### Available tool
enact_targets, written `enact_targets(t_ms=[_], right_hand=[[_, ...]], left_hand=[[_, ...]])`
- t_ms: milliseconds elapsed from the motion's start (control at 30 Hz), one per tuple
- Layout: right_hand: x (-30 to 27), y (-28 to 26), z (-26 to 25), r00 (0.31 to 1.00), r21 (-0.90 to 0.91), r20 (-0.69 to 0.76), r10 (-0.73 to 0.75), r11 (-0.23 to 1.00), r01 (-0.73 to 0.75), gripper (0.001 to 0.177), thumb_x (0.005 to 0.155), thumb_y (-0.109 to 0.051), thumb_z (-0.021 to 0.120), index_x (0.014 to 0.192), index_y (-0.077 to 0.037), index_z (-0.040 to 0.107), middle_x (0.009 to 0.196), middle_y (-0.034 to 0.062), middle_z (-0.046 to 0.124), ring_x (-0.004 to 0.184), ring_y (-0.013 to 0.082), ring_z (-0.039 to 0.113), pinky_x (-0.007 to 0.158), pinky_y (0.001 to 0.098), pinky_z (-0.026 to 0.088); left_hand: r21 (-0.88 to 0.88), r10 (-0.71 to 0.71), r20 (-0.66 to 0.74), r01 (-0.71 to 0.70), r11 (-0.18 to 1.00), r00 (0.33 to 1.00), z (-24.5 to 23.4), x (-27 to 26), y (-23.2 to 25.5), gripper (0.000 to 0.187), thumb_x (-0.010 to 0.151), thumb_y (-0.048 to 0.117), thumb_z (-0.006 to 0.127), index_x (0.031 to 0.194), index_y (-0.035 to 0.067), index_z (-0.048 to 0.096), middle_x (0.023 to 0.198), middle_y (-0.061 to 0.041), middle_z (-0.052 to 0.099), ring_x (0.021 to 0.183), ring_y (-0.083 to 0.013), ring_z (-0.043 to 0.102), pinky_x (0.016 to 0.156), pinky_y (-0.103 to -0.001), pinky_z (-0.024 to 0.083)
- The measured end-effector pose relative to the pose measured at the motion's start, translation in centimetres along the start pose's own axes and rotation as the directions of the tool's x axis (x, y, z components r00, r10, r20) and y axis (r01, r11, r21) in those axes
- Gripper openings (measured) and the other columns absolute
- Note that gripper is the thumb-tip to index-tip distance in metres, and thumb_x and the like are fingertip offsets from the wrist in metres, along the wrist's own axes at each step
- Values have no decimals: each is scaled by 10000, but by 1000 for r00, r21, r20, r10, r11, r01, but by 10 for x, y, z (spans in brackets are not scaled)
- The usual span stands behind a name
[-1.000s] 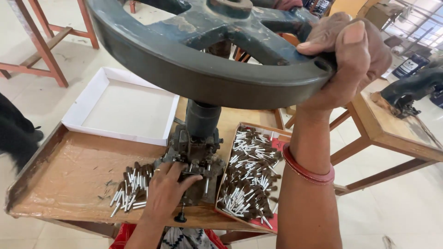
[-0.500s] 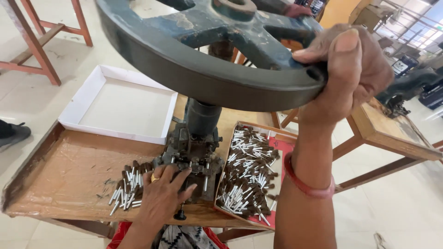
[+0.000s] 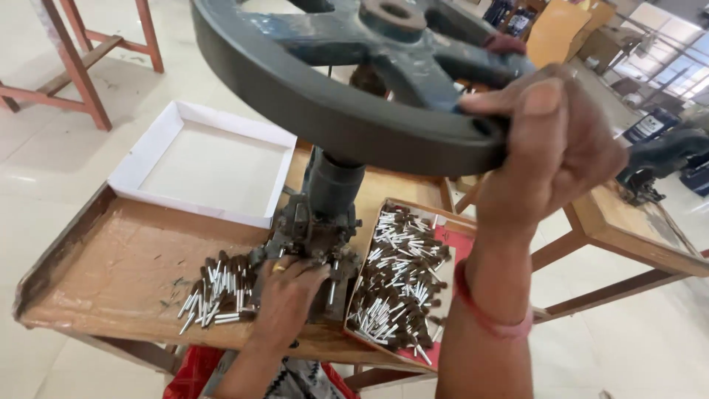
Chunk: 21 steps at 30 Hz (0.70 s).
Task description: Operating a manual wheel-driven press machine to assemble small brushes or swabs.
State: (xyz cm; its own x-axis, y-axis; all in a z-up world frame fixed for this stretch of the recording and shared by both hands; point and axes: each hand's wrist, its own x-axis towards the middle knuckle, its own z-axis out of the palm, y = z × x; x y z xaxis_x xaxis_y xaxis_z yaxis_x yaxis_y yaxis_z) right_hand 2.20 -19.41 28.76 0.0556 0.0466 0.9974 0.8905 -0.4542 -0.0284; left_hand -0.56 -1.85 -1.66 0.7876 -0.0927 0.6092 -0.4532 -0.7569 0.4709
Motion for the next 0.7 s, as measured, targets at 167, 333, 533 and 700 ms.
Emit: enact_targets(t_ms=[167, 333, 533, 700], right_hand=[[-1, 48, -13, 998, 397, -25, 61, 917, -46, 477, 1190, -185, 537, 797, 84, 508, 747, 260, 628, 572, 244, 468, 593, 318, 362], [-2, 42, 8, 998, 412, -39, 41, 911, -21, 474, 1189, -181, 503, 806, 100, 511, 754, 263, 623, 595, 260, 506, 606, 324, 410], [-7, 41, 3, 998, 345, -65, -6, 938, 28, 466, 1180, -173, 468, 831, 130, 536, 768, 273, 622, 624, 288, 562, 623, 332, 469], [5, 54, -6, 987, 249, -6, -158, 956, 154, 434, 1149, -158, 502, 886, 163, 627, 786, 297, 644, 623, 313, 586, 626, 323, 455]], left_hand=[[-230, 323, -71, -330, 915, 944, -21, 9, 62, 404, 859, 222, 670, 1199, 13, 733, 1260, -199, 701, 1180, -353, 613, 1003, -472, 482], [-2, -173, 126, 175, 985, 977, -72, -23, -21, 308, 926, 398, 700, 906, 97, 758, 934, -98, 736, 887, -315, 691, 809, -497, 551], [360, -430, 43, 388, 848, 902, -117, -75, -130, 154, 881, 212, 694, 902, 61, 713, 1008, -129, 728, 962, -339, 696, 864, -469, 573], [453, -457, 132, 357, 817, 879, -113, -54, -130, 193, 929, 231, 696, 1029, 67, 703, 1009, -126, 742, 977, -291, 717, 863, -435, 603]])
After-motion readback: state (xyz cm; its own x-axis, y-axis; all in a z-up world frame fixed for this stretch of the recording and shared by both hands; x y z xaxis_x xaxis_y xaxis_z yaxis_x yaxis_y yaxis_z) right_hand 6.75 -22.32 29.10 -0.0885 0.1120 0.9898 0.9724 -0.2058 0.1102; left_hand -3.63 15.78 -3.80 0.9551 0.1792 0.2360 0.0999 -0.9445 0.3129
